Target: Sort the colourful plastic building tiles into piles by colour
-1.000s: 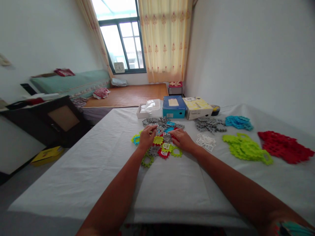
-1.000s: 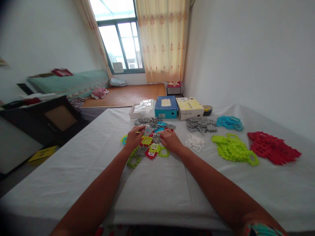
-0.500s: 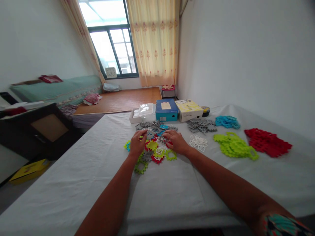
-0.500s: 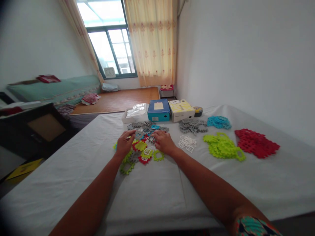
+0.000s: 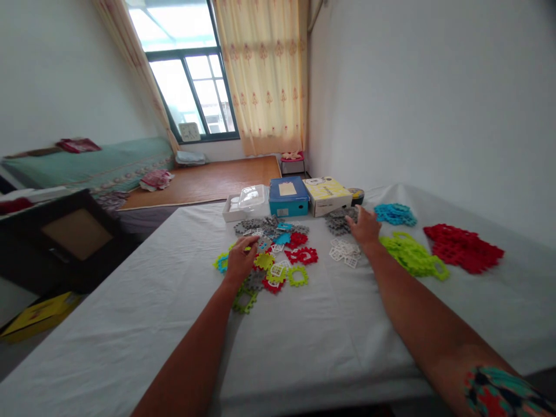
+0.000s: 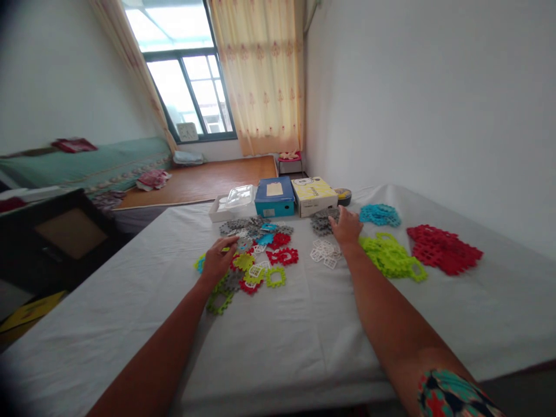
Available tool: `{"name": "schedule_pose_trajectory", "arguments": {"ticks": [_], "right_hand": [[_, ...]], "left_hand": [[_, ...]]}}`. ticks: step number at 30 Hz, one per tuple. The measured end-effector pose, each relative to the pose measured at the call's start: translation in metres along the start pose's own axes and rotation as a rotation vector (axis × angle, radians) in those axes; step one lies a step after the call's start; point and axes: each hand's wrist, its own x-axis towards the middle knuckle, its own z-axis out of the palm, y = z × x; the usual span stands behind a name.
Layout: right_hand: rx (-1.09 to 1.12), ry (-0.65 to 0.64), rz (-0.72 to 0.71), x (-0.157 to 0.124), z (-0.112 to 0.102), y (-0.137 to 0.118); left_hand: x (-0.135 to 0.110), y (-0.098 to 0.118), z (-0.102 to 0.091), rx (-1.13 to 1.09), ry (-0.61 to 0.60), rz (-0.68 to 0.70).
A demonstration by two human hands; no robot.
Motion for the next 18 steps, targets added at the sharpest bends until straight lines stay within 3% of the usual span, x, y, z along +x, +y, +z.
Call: {"name": "schedule_pose_trajectory", "arguments": {"ticks": [3, 6, 10, 13, 18], "right_hand": [[0.054, 0.089, -0.020, -0.001, 0.000, -0.006], [0.189, 0.087, -0.160, -0.012, -0.009, -0.040], [0.435, -0.241, -0.467, -0.048, -0.025, -0.104], [0.529, -0.471, -0.626, -0.080, -0.031, -0.138], [0.598, -0.573, -0.626, -0.091, -0.026, -0.144]], "left_hand": [[0.000, -0.001, 0.001, -0.046, -0.030, -0.011], [-0.001, 0.000, 0.003, -0.079, -0.092, 0.012], [-0.005, 0.007, 0.009, -0.111, -0.207, 0.062], [-0.009, 0.014, 0.014, -0.167, -0.253, 0.082], [-0.012, 0.023, 0.014, -0.202, -0.282, 0.093]]}}
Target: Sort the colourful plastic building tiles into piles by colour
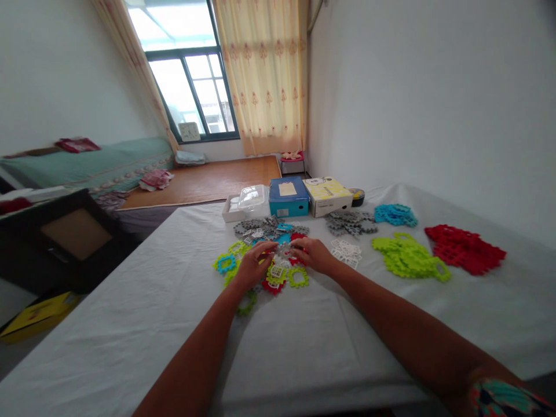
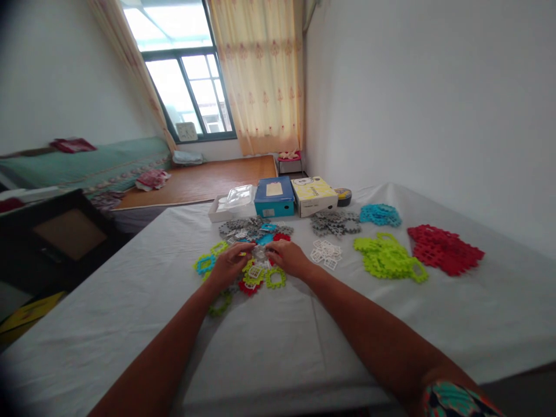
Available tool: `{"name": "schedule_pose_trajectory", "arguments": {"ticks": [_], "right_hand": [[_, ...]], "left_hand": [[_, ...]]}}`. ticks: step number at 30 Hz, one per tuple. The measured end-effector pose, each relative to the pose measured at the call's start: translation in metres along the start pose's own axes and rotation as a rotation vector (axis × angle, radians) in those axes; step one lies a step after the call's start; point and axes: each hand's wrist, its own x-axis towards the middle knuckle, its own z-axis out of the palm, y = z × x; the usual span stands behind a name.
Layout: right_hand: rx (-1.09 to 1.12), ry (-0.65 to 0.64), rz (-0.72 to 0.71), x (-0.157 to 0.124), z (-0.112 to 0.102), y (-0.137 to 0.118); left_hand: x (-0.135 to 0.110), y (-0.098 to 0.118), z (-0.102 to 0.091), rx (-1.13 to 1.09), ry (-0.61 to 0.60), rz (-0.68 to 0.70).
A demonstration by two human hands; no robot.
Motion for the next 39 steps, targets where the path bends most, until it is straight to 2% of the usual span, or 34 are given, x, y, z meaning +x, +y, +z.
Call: {"name": "schedule_pose_trajectory", "arguments": {"ticks": [3, 8, 11, 14, 17, 20, 22, 25, 28, 30, 32, 34, 36, 39], "right_hand": [[0.016, 0.155, 0.121, 0.003, -0.016, 0.032], [-0.030, 0.527, 0.432, -0.003, -0.062, 0.117], [-0.050, 0.678, 0.557, -0.014, -0.083, 0.158], [-0.217, 0.782, 0.615, -0.022, -0.091, 0.177], [-0.318, 0.820, 0.598, -0.022, -0.087, 0.171], [-0.288, 0.733, 0.534, -0.017, -0.076, 0.147], [-0.259, 0.625, 0.455, -0.013, -0.065, 0.128], [-0.226, 0.431, 0.298, -0.010, -0.046, 0.100], [-0.179, 0.256, 0.165, -0.008, -0.027, 0.077], [-0.168, 0.182, 0.086, -0.007, -0.016, 0.065], [-0.174, 0.160, 0.038, -0.006, -0.007, 0.057], [-0.171, 0.183, 0.039, -0.004, -0.001, 0.052], [-0.163, 0.224, 0.066, -0.003, 0.003, 0.050], [-0.168, 0.276, 0.104, -0.001, 0.008, 0.052]], "left_hand": [[-0.001, 0.003, -0.002, -0.007, -0.016, 0.005], [0.001, -0.002, -0.007, 0.092, 0.012, 0.021], [0.003, -0.013, -0.014, 0.163, 0.108, 0.007], [0.004, -0.027, -0.027, 0.189, 0.232, -0.048], [0.004, -0.041, -0.045, 0.326, 0.349, -0.101], [0.001, -0.054, -0.059, 0.506, 0.409, -0.164], [-0.002, -0.061, -0.062, 0.581, 0.383, -0.256], [-0.006, -0.069, -0.058, 0.610, 0.261, -0.365], [-0.005, -0.072, -0.050, 0.547, 0.170, -0.281], [-0.004, -0.070, -0.047, 0.529, 0.197, -0.224], [0.001, -0.066, -0.048, 0.565, 0.250, -0.235], [0.009, -0.058, -0.051, 0.631, 0.248, -0.282], [0.023, -0.048, -0.053, 0.710, 0.180, -0.310], [0.054, -0.033, -0.047, 0.822, 0.025, -0.248]]}}
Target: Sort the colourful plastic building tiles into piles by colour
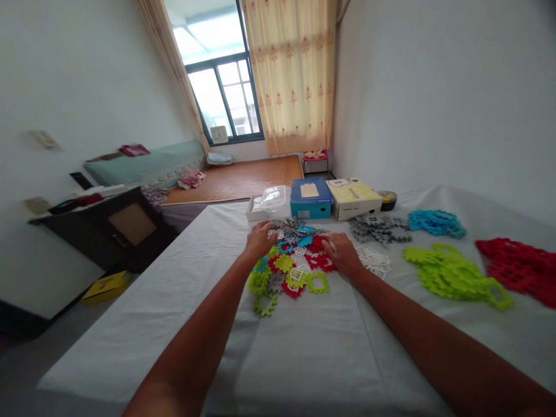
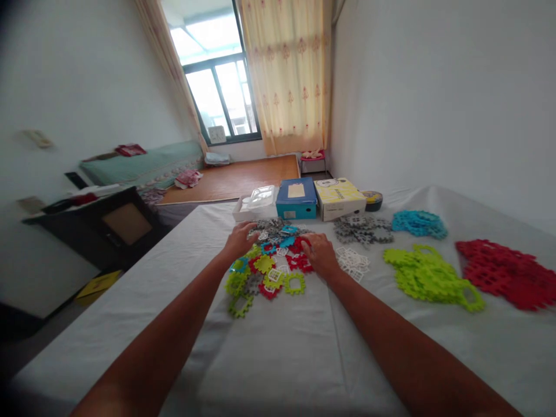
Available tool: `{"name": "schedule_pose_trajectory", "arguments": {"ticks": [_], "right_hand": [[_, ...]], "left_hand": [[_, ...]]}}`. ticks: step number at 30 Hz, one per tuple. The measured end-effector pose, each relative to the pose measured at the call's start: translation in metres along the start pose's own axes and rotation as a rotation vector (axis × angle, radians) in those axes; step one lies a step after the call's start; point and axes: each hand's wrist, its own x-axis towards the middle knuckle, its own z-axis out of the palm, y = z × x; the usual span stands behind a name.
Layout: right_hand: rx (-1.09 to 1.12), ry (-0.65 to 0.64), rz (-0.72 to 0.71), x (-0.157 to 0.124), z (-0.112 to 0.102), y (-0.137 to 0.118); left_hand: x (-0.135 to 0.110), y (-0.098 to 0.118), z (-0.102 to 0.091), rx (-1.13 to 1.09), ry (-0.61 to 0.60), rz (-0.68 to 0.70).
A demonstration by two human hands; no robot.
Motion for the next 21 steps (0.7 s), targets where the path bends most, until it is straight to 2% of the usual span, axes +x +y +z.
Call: {"name": "schedule_pose_trajectory", "arguments": {"ticks": [4, 8, 11, 16, 19, 21], "right_hand": [[-0.020, 0.023, -0.018, 0.000, 0.003, 0.003], [-0.041, 0.014, -0.048, -0.001, 0.001, 0.007], [-0.039, 0.002, -0.037, -0.001, 0.000, 0.011], [0.025, -0.016, -0.025, -0.002, 0.002, 0.018], [0.049, -0.018, -0.026, -0.001, 0.003, 0.020], [0.049, -0.023, -0.032, -0.001, 0.003, 0.019]], "left_hand": [[0.041, 0.030, 0.010, 0.071, -0.130, 0.171], [0.078, 0.048, 0.034, -0.030, -0.321, 0.108], [0.096, 0.050, 0.044, -0.087, -0.400, 0.092], [0.095, 0.042, 0.037, -0.162, -0.481, 0.169], [0.079, 0.032, 0.023, -0.187, -0.549, 0.223], [0.065, 0.022, 0.009, -0.246, -0.654, 0.294]]}}
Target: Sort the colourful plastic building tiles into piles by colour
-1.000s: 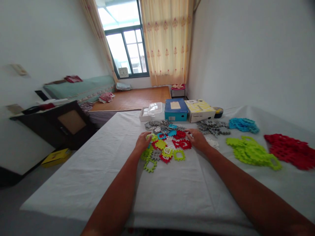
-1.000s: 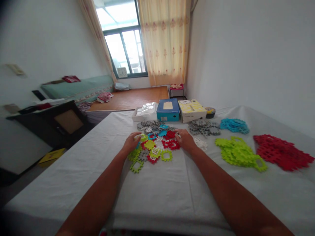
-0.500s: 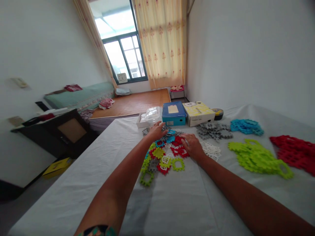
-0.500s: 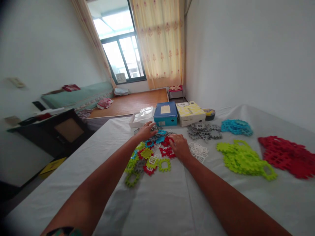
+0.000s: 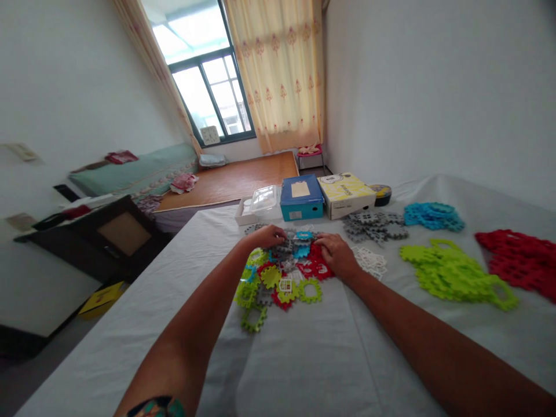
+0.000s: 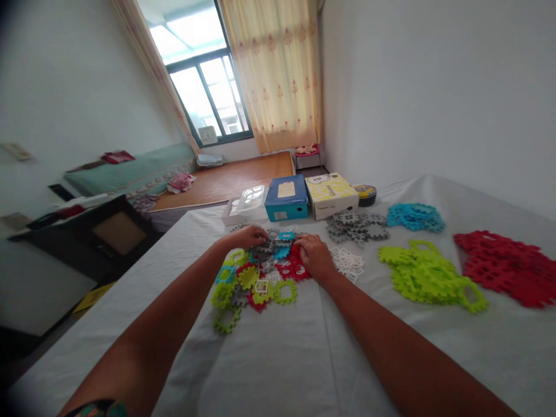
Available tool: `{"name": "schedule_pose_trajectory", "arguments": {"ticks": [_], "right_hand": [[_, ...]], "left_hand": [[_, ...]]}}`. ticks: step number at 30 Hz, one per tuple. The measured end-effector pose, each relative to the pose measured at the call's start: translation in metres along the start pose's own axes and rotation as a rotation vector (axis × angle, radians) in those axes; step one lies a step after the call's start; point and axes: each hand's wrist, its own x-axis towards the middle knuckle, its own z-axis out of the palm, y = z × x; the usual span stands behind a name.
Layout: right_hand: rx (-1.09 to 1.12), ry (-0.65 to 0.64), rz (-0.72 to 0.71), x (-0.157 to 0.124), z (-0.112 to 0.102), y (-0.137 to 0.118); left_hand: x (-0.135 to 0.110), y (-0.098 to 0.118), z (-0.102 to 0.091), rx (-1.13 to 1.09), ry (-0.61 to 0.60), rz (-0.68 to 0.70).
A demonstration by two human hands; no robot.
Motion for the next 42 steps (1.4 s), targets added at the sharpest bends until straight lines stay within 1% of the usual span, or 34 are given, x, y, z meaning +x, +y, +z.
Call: {"name": "schedule_pose_trajectory", "arguments": {"ticks": [3, 4, 5, 6, 7, 8, 9, 10, 11, 13, 17, 20, 22, 24, 27, 29, 31, 33, 35, 38, 39, 40, 41, 42], "right_hand": [[-0.056, -0.025, 0.005, 0.001, 0.001, -0.008], [-0.088, -0.034, 0.015, 0.001, 0.002, -0.012], [-0.124, -0.044, 0.028, 0.001, 0.002, -0.016], [-0.162, -0.054, 0.043, 0.000, 0.003, -0.020], [-0.199, -0.066, 0.060, -0.001, 0.005, -0.025], [-0.235, -0.082, 0.074, -0.002, 0.006, -0.029], [-0.266, -0.102, 0.085, -0.004, 0.007, -0.033], [-0.290, -0.125, 0.093, -0.006, 0.008, -0.036], [-0.309, -0.149, 0.099, -0.008, 0.009, -0.038], [-0.332, -0.196, 0.107, -0.011, 0.010, -0.040], [-0.352, -0.261, 0.135, -0.014, 0.011, -0.039], [-0.337, -0.243, 0.135, -0.015, 0.014, -0.035], [-0.302, -0.203, 0.098, -0.015, 0.017, -0.031], [-0.252, -0.161, 0.045, -0.015, 0.021, -0.026], [-0.175, -0.106, -0.016, -0.014, 0.026, -0.019], [-0.126, -0.085, -0.031, -0.013, 0.027, -0.015], [-0.073, -0.087, -0.033, -0.011, 0.027, -0.014], [-0.006, -0.101, -0.048, -0.008, 0.026, -0.015], [0.076, -0.116, -0.083, -0.005, 0.023, -0.019], [0.177, -0.120, -0.144, -0.002, 0.014, -0.028], [0.191, -0.112, -0.156, -0.001, 0.009, -0.031], [0.194, -0.100, -0.160, 0.000, 0.005, -0.034], [0.191, -0.087, -0.154, 0.000, 0.000, -0.038], [0.188, -0.077, -0.140, 0.000, -0.004, -0.040]], "left_hand": [[-0.034, -0.010, -0.009, -0.185, -0.226, 0.172], [-0.043, -0.016, -0.012, -0.226, -0.231, 0.186], [-0.049, -0.023, -0.015, -0.242, -0.170, 0.158], [-0.052, -0.030, -0.018, -0.221, -0.046, 0.084], [-0.052, -0.038, -0.020, -0.173, 0.105, -0.019], [-0.050, -0.046, -0.021, -0.113, 0.251, -0.128], [-0.045, -0.053, -0.020, -0.053, 0.365, -0.225], [-0.038, -0.060, -0.018, -0.001, 0.435, -0.297], [-0.030, -0.065, -0.016, 0.033, 0.461, -0.341], [-0.013, -0.071, -0.008, 0.053, 0.451, -0.373], [0.015, -0.072, 0.005, 0.068, 0.412, -0.443], [0.025, -0.068, 0.008, 0.076, 0.367, -0.450], [0.026, -0.063, 0.008, 0.073, 0.329, -0.404], [0.020, -0.056, 0.006, 0.057, 0.308, -0.334], [0.003, -0.041, 0.005, 0.028, 0.311, -0.241], [-0.014, -0.028, 0.007, -0.031, 0.339, -0.147], [-0.032, -0.014, 0.011, -0.152, 0.377, -0.043], [-0.050, 0.003, 0.017, -0.282, 0.381, 0.049], [-0.067, 0.021, 0.023, -0.356, 0.314, 0.134], [-0.086, 0.044, 0.032, -0.388, 0.169, 0.288], [-0.091, 0.048, 0.035, -0.417, 0.154, 0.311], [-0.094, 0.050, 0.038, -0.463, 0.169, 0.305], [-0.097, 0.050, 0.041, -0.530, 0.221, 0.268], [-0.099, 0.046, 0.044, -0.608, 0.300, 0.207]]}}
